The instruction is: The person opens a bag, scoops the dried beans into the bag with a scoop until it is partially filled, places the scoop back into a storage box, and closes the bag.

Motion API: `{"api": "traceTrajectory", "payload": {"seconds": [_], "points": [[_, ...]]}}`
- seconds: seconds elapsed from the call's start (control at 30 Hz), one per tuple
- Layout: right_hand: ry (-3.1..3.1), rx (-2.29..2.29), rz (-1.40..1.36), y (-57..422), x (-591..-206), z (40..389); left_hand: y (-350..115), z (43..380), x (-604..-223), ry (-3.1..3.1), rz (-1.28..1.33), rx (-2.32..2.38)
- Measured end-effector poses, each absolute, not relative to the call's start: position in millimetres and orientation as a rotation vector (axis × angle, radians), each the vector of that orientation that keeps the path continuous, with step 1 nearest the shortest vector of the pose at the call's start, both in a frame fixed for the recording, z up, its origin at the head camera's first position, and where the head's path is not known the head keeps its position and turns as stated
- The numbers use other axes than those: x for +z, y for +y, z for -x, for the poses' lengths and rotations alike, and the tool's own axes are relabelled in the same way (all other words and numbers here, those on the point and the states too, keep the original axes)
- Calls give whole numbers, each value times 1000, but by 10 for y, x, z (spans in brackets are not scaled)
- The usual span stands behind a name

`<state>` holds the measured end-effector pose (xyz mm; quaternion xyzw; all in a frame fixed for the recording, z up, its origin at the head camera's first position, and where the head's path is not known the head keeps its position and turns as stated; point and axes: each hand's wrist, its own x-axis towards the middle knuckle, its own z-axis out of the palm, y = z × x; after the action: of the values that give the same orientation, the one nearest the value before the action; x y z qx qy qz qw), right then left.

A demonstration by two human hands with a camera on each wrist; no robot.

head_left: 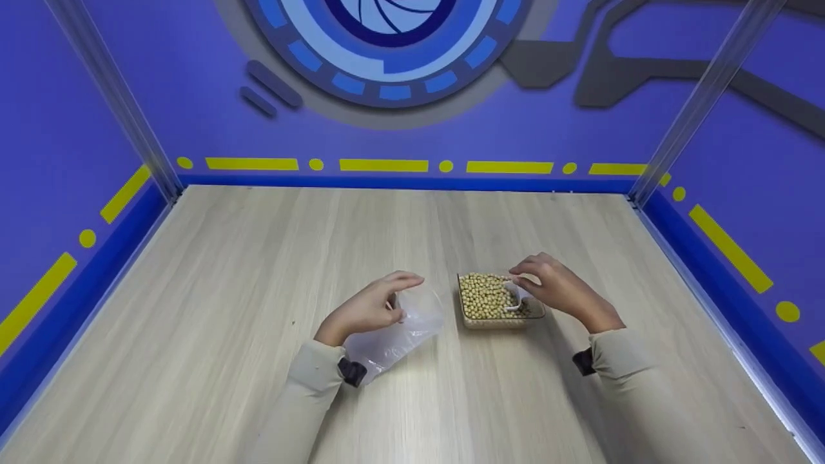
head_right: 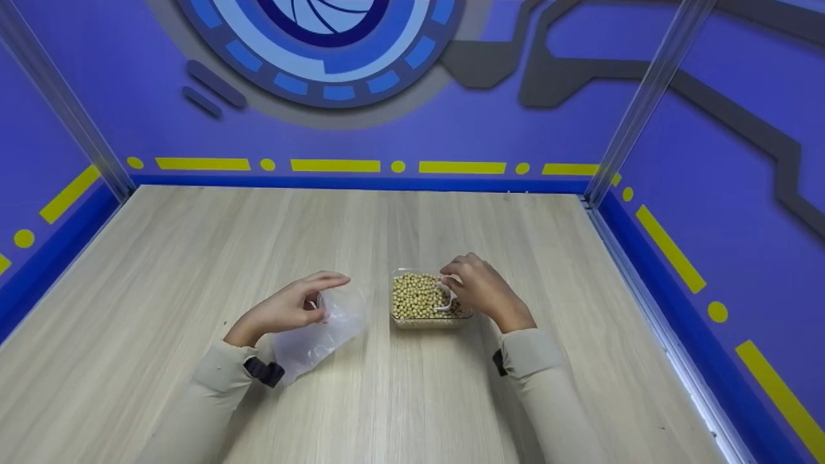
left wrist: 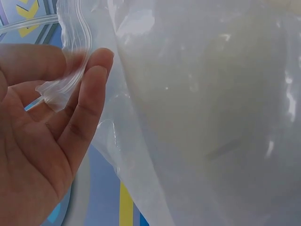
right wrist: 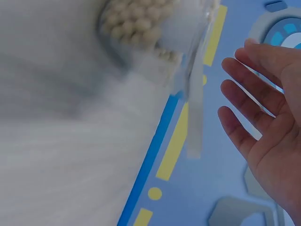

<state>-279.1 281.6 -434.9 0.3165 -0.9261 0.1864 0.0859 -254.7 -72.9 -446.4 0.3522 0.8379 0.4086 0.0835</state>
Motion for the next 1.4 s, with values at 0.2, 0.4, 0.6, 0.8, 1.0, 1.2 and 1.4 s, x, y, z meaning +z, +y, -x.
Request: {"api": "traceTrajectory", "payload": {"seconds": [0.2, 0.4, 0.6, 0.8, 1.0, 1.2, 1.4], "points": [[-2787, 507, -962, 2928, -4384, 2759, -731, 2535, -4466, 2505, -1049, 1222], [-2852, 500, -938, 2989, -4430, 2721, -729, 2524, -4482, 2497, -1028, 1220], [-2905, 473, -927, 2996, -4485, 2698, -733, 2518, -4499, 2491, -1023, 1213], [-2920, 471, -951, 3003, -4540, 2707, -735, 2523, -4512, 2472, -1019, 1212], [-2959, 571, -984, 3024, -4584, 2718, -729, 2525, -4514, 2476, -1031, 1199], [-2997, 602, -923, 2999, -4604, 2735, -728, 2525, -4515, 2485, -1042, 1193], [-3012, 596, -897, 2979, -4609, 2734, -727, 2525, -4520, 2485, -1029, 1184]]}}
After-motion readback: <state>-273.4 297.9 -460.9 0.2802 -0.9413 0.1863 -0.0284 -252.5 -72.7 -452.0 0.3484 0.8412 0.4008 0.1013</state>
